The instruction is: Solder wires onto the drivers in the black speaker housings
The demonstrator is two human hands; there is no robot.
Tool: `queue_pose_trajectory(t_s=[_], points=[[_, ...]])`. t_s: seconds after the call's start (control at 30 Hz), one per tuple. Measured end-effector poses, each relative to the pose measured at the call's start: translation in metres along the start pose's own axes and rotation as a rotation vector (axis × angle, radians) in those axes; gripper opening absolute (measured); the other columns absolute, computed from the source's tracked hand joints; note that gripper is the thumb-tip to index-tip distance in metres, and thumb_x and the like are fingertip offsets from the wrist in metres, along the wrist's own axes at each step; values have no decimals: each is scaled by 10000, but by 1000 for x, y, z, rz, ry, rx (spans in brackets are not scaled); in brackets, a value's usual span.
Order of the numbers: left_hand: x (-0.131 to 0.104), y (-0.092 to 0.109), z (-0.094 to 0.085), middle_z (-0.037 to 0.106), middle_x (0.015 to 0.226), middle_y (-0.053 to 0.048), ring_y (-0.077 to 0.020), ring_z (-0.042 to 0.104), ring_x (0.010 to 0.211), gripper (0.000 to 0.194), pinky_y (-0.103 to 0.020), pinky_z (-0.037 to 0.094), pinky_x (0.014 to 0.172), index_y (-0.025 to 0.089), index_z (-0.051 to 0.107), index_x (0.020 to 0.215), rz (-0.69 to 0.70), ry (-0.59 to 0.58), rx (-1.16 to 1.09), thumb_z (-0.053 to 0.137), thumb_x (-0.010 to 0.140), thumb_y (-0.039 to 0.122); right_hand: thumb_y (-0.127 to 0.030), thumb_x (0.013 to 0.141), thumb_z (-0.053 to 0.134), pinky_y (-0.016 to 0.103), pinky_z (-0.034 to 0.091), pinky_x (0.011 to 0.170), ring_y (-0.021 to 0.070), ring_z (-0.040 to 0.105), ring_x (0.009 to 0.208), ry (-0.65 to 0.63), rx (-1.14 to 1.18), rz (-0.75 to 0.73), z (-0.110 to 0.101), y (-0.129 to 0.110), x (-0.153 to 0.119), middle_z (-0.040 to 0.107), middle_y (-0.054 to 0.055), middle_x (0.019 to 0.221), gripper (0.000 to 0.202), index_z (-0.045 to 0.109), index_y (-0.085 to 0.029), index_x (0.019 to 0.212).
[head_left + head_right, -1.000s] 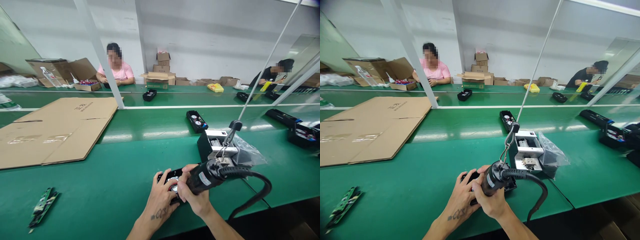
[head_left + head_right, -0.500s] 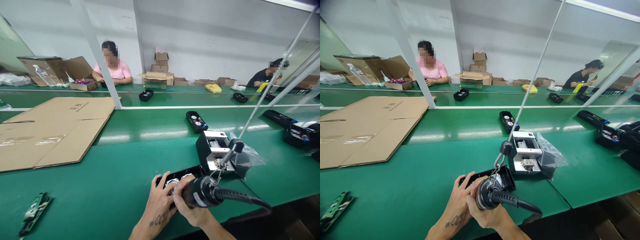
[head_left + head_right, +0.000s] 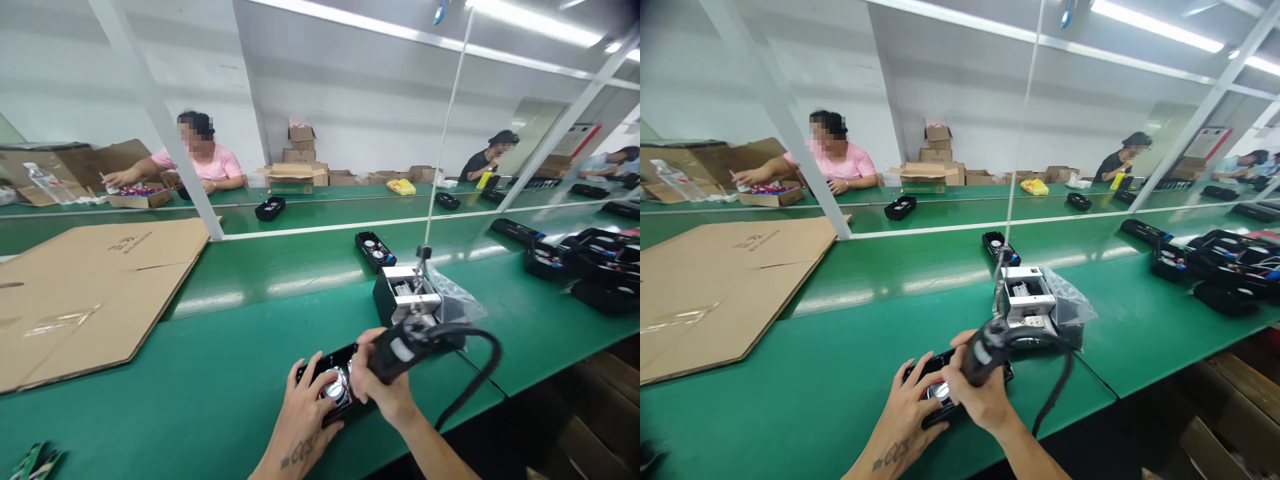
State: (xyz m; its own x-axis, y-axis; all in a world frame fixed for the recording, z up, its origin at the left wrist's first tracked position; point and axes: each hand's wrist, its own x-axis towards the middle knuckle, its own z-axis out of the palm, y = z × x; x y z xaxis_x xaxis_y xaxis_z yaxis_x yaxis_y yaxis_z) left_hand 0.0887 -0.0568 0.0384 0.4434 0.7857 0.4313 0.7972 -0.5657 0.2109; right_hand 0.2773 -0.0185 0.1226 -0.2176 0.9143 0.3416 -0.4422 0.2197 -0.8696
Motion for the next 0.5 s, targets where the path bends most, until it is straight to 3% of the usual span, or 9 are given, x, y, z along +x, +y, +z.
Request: queue_pose_trajectory(t_s=[0.1, 0.23, 0.3, 0.4, 0.5], points=[[2, -2, -15, 717, 1358, -17, -424, 490, 1463, 175, -731, 428, 1105, 307, 745, 943, 51, -27, 13, 749, 893, 475, -308, 936, 717, 245, 426, 490, 87, 495, 450, 252, -32, -114, -35, -25, 6, 526, -124, 592, 331, 517, -289, 1199], [24, 3, -29, 712, 1345, -53, -327, 525, 1472, 134, -720, 490, 1141, 307, 726, 1045, 63, 17, 0, 602, 1006, 274, -367, 878, 784, 301, 460, 538, 116, 528, 467, 580, -287, -120, -94, -40, 5, 554, -104, 604, 414, 549, -235, 1192], [46, 10, -28, 717, 1340, -36, -310, 531, 1472, 201, -715, 485, 1165, 319, 728, 1055, 87, -8, -57, 564, 1012, 211, -452, 841, 804, 335, 488, 589, 142, 553, 512, 656, -471, -50, -117, -37, 5, 578, -80, 616, 428, 587, -209, 1118], [82, 24, -18, 690, 1410, -14, -329, 499, 1502, 206, -720, 432, 1217, 310, 741, 1011, 124, -156, -124, 585, 978, 179, -557, 780, 816, 390, 543, 710, 215, 660, 667, 709, -766, 53, -140, -27, 7, 681, -7, 710, 446, 626, -207, 979], [109, 32, -2, 631, 1513, -48, -404, 473, 1512, 158, -739, 406, 1216, 268, 760, 947, 155, -314, -78, 681, 873, 154, -574, 808, 770, 458, 588, 873, 292, 744, 882, 669, -857, 61, -148, -14, 10, 779, 73, 914, 478, 646, -205, 1085]])
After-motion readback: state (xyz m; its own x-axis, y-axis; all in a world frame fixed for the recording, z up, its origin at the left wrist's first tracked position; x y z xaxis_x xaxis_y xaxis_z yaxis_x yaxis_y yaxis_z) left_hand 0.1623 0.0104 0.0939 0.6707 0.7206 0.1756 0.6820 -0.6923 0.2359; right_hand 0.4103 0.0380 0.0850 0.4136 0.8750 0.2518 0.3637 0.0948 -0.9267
